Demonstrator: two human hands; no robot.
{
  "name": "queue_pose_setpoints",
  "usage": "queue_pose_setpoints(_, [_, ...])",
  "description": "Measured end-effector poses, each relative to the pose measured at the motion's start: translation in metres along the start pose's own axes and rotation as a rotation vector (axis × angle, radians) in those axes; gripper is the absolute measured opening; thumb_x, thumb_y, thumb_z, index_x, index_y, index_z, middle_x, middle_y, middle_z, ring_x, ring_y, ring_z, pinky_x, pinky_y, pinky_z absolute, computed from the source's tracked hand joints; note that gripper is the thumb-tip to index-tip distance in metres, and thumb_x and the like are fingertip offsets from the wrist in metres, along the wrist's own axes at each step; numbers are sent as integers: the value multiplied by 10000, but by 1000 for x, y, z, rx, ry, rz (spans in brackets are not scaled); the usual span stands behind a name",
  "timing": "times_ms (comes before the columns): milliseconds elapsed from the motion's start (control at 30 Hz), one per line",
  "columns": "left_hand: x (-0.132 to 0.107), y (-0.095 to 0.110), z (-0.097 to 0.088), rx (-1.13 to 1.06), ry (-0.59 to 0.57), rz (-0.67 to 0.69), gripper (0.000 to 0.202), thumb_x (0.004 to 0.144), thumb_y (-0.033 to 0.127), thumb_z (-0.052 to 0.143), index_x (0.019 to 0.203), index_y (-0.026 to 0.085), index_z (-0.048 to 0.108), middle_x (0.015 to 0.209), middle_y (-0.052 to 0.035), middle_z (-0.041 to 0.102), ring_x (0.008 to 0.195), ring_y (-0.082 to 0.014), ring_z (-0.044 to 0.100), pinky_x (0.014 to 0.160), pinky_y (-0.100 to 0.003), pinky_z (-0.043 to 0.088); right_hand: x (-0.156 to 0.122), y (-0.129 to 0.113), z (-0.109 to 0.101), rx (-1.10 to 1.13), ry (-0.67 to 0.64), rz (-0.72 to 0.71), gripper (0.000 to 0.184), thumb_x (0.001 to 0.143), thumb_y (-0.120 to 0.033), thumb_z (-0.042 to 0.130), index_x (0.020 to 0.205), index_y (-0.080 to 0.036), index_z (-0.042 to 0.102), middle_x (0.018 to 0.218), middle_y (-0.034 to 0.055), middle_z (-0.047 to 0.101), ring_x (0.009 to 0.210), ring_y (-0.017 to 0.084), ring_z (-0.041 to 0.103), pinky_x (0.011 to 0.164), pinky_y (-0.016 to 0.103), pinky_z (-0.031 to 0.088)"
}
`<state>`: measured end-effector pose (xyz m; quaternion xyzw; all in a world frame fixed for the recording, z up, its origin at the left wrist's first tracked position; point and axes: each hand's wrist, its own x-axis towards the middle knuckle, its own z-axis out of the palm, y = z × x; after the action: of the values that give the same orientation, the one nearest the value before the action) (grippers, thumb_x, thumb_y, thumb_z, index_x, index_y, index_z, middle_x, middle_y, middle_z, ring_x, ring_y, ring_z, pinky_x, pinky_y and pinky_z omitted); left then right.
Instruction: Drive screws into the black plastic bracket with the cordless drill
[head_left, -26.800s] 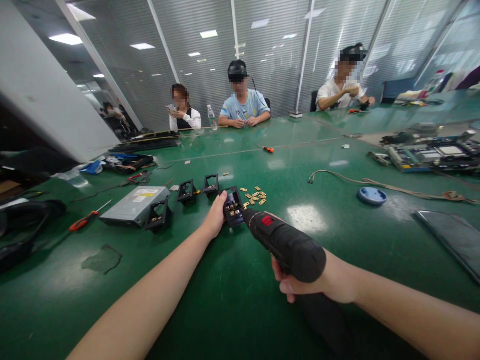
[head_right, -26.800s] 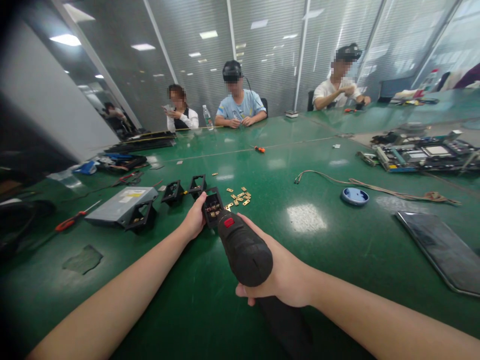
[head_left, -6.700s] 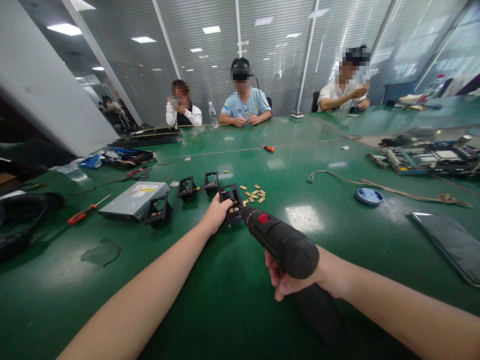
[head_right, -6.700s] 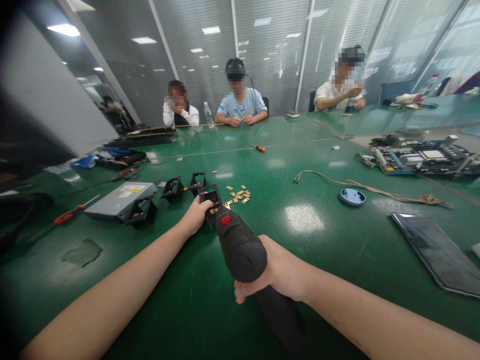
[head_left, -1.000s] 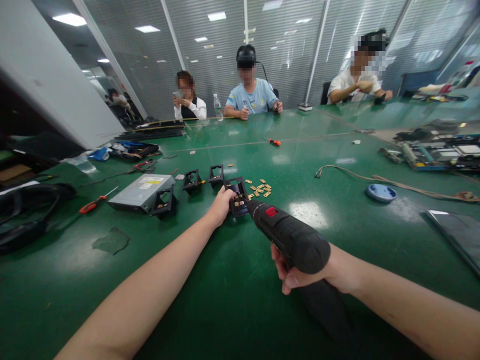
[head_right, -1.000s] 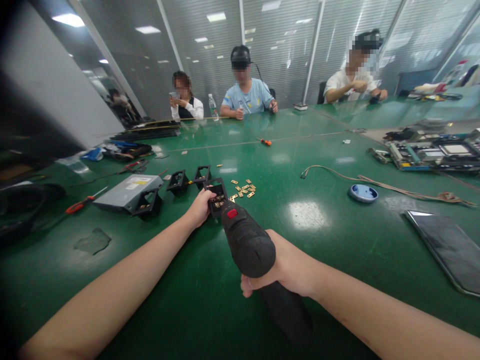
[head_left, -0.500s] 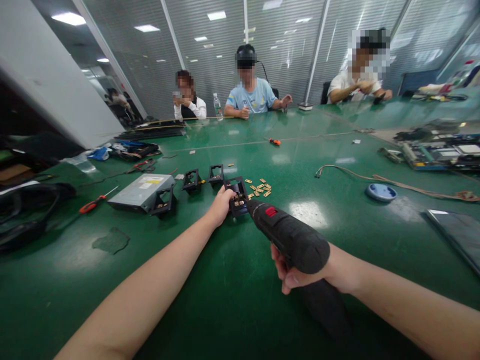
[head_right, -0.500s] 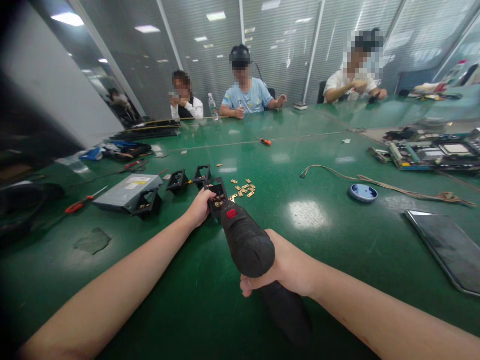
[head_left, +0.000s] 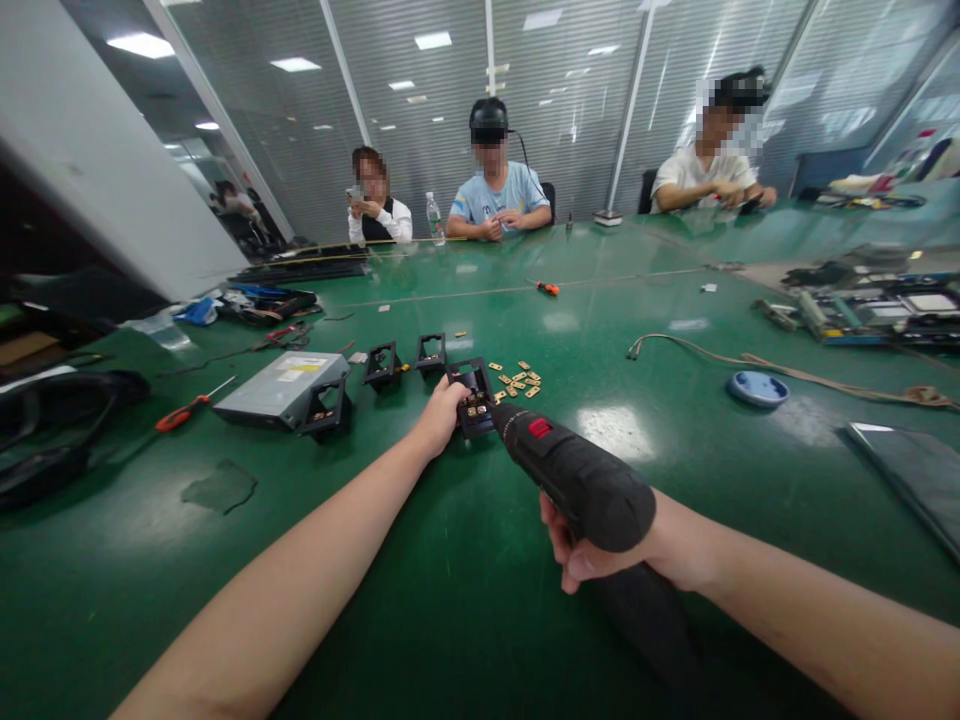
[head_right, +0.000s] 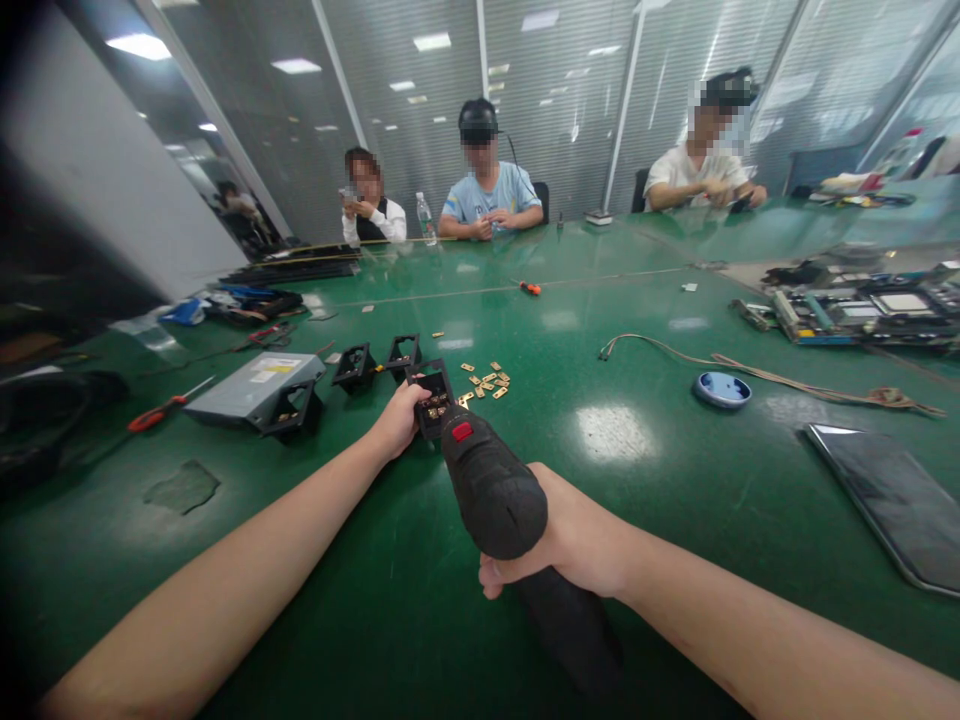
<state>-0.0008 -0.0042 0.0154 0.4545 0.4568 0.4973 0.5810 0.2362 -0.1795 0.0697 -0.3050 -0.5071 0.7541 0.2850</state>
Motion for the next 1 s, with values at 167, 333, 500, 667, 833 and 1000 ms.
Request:
queue_pose_setpoints(167, [1, -1, -1, -5, -13, -1, 387, 635, 289, 643, 1013, 231, 583, 786, 19, 645, 715, -195, 643, 697, -339, 566, -1, 2, -1, -30, -14, -5, 267, 639, -171, 974, 797, -139, 761, 740, 39, 788, 723, 188, 755, 715, 287, 600])
queue_pose_setpoints(333, [0, 0, -1, 20, -23, -12, 388, 637, 314, 634, 1013, 229, 586, 790, 14, 662, 711, -202, 651, 674, -330, 552, 0, 7, -3, -30, -22, -34, 264, 678, -232, 978, 809, -134, 771, 766, 45, 794, 729, 188, 764, 707, 273, 585])
queue_pose_setpoints(500, [0, 0, -1, 26, 2, -3, 356, 619, 309, 629, 962, 232, 572, 759, 22, 637, 708, -191, 636, 640, -293, 518, 1, 15, -5, -13, -17, -61, 275, 681, -235, 989, 828, -132, 782, 775, 43, 799, 725, 174, 765, 697, 248, 564])
queue_pose_setpoints(667, [-3, 3, 1, 17, -1, -12, 358, 620, 305, 632, 966, 234, 574, 759, 23, 631, 717, -195, 638, 654, -302, 527, 1, 8, -2, -25, -18, -37, 279, 653, -241, 992, 758, -128, 760, 745, 51, 788, 712, 180, 755, 697, 262, 574])
queue_pose_setpoints(833, [-3, 3, 1, 21, -10, -9, 346, 633, 305, 633, 965, 233, 571, 768, 23, 638, 714, -192, 639, 672, -313, 539, 0, 3, 0, -34, -18, -35, 259, 658, -224, 970, 767, -127, 756, 741, 55, 785, 720, 192, 759, 698, 274, 585])
queue_pose_setpoints(1000, [-2, 1, -1, 22, -9, -11, 351, 642, 311, 638, 977, 234, 569, 765, 23, 644, 714, -197, 654, 662, -307, 536, 1, 2, 1, -11, -13, -36, 272, 644, -207, 973, 795, -132, 760, 744, 42, 783, 708, 196, 761, 705, 285, 593])
